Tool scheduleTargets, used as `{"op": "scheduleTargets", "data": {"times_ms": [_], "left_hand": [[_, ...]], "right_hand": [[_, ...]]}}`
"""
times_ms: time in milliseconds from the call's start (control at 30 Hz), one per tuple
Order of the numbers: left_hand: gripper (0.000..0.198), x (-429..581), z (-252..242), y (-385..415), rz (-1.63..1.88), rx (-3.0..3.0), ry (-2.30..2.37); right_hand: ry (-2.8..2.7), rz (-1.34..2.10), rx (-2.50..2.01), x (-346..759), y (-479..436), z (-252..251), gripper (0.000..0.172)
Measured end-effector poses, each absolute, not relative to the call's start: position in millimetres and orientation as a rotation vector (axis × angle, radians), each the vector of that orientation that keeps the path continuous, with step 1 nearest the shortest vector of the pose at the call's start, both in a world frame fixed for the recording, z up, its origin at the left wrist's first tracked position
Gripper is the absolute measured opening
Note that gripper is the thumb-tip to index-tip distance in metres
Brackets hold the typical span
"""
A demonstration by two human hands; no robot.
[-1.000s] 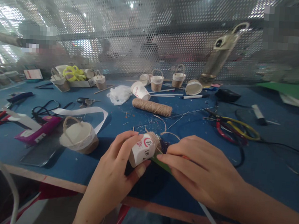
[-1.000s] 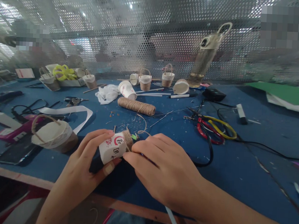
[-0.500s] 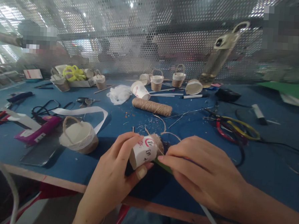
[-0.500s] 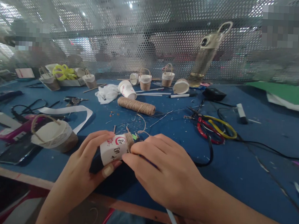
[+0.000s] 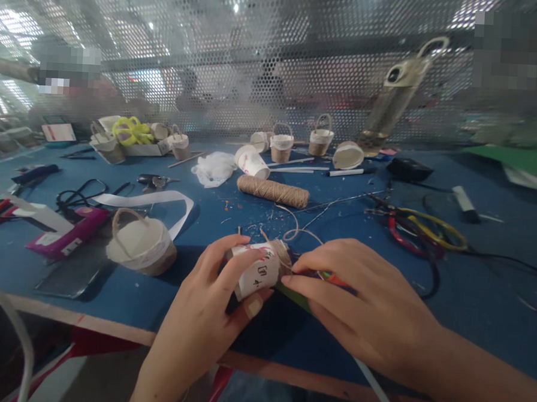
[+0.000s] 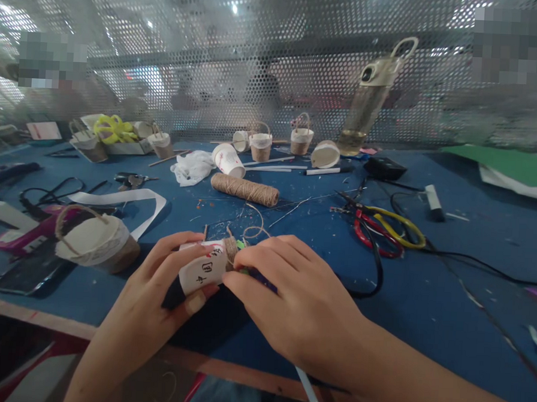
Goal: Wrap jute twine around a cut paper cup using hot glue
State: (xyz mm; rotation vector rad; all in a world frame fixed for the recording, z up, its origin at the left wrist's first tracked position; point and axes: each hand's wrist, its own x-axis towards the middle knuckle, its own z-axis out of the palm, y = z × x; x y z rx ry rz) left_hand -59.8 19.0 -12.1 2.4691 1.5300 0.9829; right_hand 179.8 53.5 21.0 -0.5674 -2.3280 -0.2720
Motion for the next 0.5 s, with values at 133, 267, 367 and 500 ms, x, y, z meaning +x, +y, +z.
{"op": "scheduleTargets", "data": {"times_ms": [133, 267, 367, 500], "left_hand": [[0.041, -59.6, -13.1, 20.3, 0.978, 2.488, 1.515], [0.043, -59.0, -14.4, 21.6, 1.001, 2.501, 1.507], [0.042, -58.9, -15.1, 22.1, 0.999, 2.5, 1.51], [0.041, -59.6, -15.1, 21.9, 0.992, 2.506, 1.504]], "right_hand": [[-2.321, -0.287, -0.591, 178.5, 55.4, 19.9, 0.026], [-2.32, -0.295, -0.598, 181.2, 54.2, 19.8, 0.024], [-2.314, -0.313, -0.601, 183.4, 54.1, 19.5, 0.023], [-2.321, -0.278, -0.612, 186.3, 55.6, 17.2, 0.02]]}}
